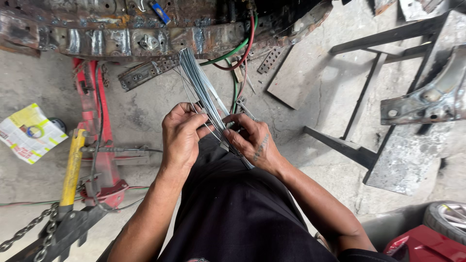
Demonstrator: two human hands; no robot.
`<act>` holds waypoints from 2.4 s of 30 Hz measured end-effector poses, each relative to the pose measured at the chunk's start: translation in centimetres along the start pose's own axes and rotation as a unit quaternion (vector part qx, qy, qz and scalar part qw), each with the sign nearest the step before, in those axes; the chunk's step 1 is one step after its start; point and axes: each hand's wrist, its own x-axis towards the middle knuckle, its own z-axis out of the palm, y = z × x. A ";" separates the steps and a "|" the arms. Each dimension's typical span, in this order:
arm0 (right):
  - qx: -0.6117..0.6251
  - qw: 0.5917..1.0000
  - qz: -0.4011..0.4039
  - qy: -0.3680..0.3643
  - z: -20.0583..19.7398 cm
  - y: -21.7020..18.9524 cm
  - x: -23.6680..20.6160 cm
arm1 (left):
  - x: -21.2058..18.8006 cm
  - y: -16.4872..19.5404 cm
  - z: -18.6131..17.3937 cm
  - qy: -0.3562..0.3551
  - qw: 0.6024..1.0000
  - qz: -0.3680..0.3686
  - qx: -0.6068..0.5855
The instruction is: The person lies under a vehicle on a lift and uses a handheld torch to heat a coiled length of wire, moving the flame along the coil. They then set the torch aside and handle the heated wire by hand, gathering and aligning the strands.
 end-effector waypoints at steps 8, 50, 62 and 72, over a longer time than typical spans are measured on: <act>-0.188 0.965 -0.175 0.043 -1.6 -3.2 3.3 | -0.2 -2.2 2.0 -0.061 0.995 0.020 -0.074; 0.033 0.994 -0.098 -0.030 -2.9 -3.7 6.7 | -2.4 -0.4 1.4 -0.113 0.991 0.044 -0.049; -0.020 0.999 -0.016 -0.035 -2.0 -4.8 6.0 | -1.6 -3.5 2.1 -0.143 0.977 0.153 -0.032; -0.058 0.998 -0.031 0.004 -1.3 -4.6 3.9 | -0.8 -3.4 2.4 -0.086 0.991 0.070 -0.069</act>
